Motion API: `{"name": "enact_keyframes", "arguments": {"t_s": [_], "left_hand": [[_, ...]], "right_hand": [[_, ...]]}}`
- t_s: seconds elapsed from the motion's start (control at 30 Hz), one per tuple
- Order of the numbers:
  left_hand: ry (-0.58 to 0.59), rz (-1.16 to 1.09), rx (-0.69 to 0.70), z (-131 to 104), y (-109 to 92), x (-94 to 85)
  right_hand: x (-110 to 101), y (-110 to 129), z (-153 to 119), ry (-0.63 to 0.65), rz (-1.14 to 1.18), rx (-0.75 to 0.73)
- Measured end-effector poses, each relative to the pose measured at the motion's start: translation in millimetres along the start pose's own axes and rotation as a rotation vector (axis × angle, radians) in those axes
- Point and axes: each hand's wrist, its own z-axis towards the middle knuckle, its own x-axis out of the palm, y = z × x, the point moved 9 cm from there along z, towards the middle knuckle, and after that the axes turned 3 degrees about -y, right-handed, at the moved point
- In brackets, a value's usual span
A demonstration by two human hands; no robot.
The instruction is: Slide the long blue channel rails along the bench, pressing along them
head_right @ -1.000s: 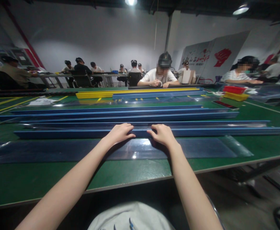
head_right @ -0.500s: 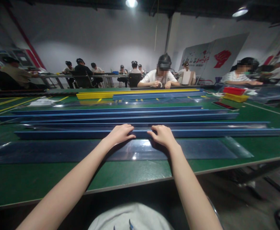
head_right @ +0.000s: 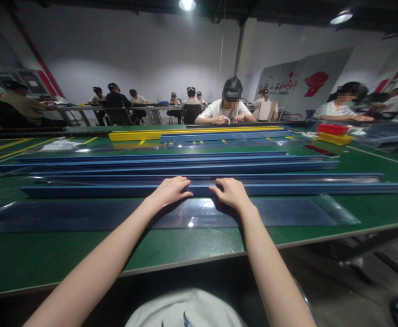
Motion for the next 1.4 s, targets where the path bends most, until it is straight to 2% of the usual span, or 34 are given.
{"name": "enact_keyframes", "arguments": {"t_s": [1.4], "left_hand": [[-0.027,0.038,0.016,0.2,-0.4,0.7]], "right_hand": [[-1.2,1.2,0.1,-0.024,-0.010,-0.016]]}}
